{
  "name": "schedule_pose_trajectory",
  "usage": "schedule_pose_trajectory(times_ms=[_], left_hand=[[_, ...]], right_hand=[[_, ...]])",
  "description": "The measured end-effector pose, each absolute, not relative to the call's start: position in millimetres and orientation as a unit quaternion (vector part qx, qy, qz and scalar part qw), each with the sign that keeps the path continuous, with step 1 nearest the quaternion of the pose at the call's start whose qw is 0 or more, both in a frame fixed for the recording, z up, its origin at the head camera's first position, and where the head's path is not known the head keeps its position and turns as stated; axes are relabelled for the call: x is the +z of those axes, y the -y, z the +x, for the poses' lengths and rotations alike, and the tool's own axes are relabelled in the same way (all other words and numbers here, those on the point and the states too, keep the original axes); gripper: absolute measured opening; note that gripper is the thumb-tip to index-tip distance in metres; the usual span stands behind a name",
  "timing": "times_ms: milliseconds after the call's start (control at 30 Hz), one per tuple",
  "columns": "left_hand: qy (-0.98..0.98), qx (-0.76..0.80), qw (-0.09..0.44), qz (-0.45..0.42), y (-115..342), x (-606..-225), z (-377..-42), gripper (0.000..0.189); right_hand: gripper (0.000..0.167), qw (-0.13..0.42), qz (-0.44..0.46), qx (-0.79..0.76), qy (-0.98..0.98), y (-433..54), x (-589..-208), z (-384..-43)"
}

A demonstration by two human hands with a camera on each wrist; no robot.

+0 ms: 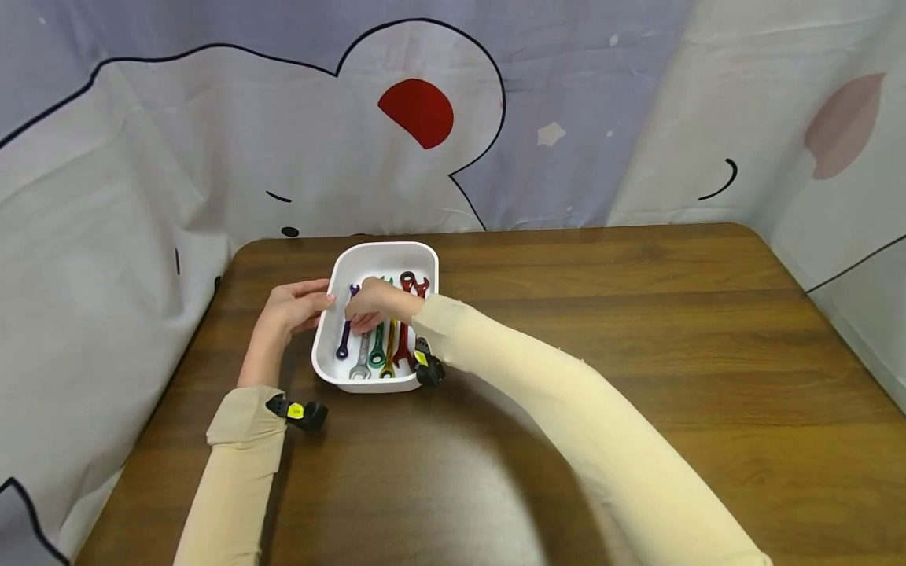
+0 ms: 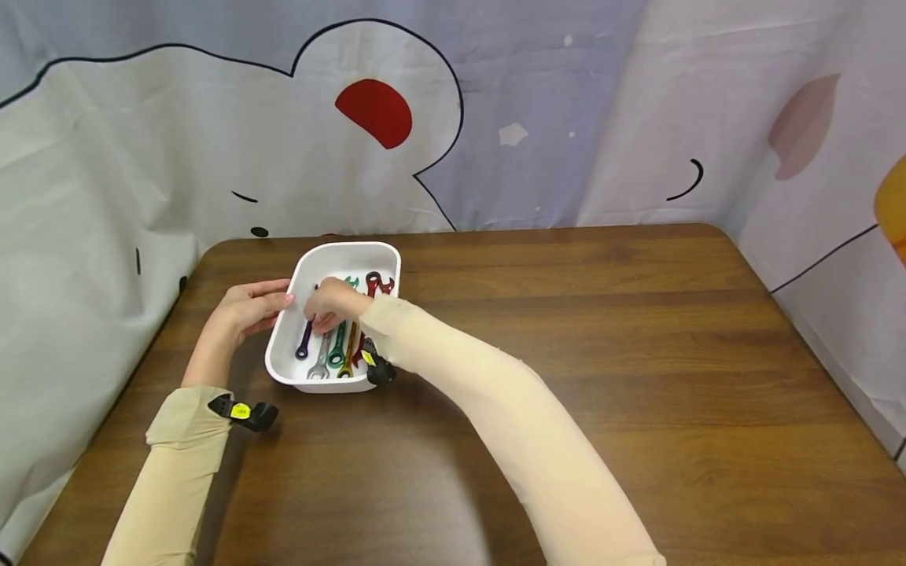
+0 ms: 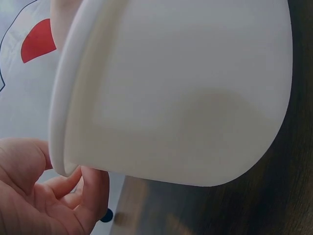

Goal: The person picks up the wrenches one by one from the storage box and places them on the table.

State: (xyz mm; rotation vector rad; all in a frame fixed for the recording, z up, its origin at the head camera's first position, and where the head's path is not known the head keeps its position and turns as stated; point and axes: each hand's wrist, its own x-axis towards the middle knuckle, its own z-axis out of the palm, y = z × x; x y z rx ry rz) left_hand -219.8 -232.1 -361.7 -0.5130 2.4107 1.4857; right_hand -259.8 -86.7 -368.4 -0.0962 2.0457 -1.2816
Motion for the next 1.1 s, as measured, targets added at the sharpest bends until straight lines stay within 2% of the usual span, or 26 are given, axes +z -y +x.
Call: schedule_pose_trajectory(times_ms=[400, 733, 1100], left_hand=[[-0.832, 0.508, 0.130, -0.180, 233.4, -362.2, -221.3, 0.053], [-0.830, 0.510, 0.133, -0.181, 232.8, -361.6, -222.9, 0.053], [-0.831, 0.511, 0.134, -0.175, 234.1, -363.4, -222.3, 0.054]], right_hand=[[0.009, 0.455, 0.000, -0.508, -0.732, 93.2, -365.1, -267.8], [0.010, 0.455, 0.007, -0.511, -0.729, 96.8, -366.0, -264.7], [0.017, 0.487, 0.028, -0.509, -0.709, 98.5, -366.0, -265.4]])
